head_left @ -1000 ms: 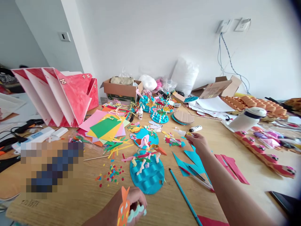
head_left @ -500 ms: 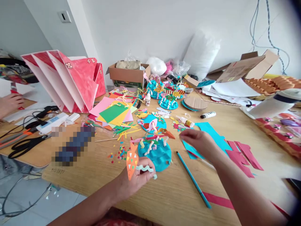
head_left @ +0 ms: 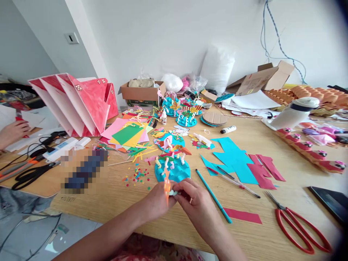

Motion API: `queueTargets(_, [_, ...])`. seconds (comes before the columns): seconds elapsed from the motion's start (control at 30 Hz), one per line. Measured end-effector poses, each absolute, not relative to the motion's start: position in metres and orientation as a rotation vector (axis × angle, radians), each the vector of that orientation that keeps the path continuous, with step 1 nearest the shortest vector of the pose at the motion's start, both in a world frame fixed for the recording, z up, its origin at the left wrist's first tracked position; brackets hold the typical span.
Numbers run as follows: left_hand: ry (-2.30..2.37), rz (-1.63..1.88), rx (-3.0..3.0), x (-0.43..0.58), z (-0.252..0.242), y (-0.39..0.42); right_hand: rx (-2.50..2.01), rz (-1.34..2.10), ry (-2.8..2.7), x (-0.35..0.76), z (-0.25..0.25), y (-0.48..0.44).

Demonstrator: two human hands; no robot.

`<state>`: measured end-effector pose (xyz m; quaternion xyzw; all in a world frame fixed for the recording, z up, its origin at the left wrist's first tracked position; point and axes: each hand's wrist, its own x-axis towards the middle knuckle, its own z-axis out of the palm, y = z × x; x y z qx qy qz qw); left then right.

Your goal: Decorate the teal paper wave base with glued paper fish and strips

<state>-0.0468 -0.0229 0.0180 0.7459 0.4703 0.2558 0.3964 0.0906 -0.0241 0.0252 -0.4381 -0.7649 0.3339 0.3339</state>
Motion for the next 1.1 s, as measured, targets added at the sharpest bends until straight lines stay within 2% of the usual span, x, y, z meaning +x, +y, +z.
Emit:
queueTargets(0.33, [1.373,0.765,2.068,-0.062,-0.006,-0.016,-1.283,0.901,-1.566,0.110,-0.003,0.013])
queueTargets(0.73, [1.466,0.631,2.381,-0.072,-0.026,-0.026,-1.369,0.447,-1.986,0.091,-0.008,0.030])
queueTargets(1.1, [1.488,0.399,2.332,-0.066,-0.019,-0.022,-1.355,0.399,-2.149,0.087,-0.018,0.039])
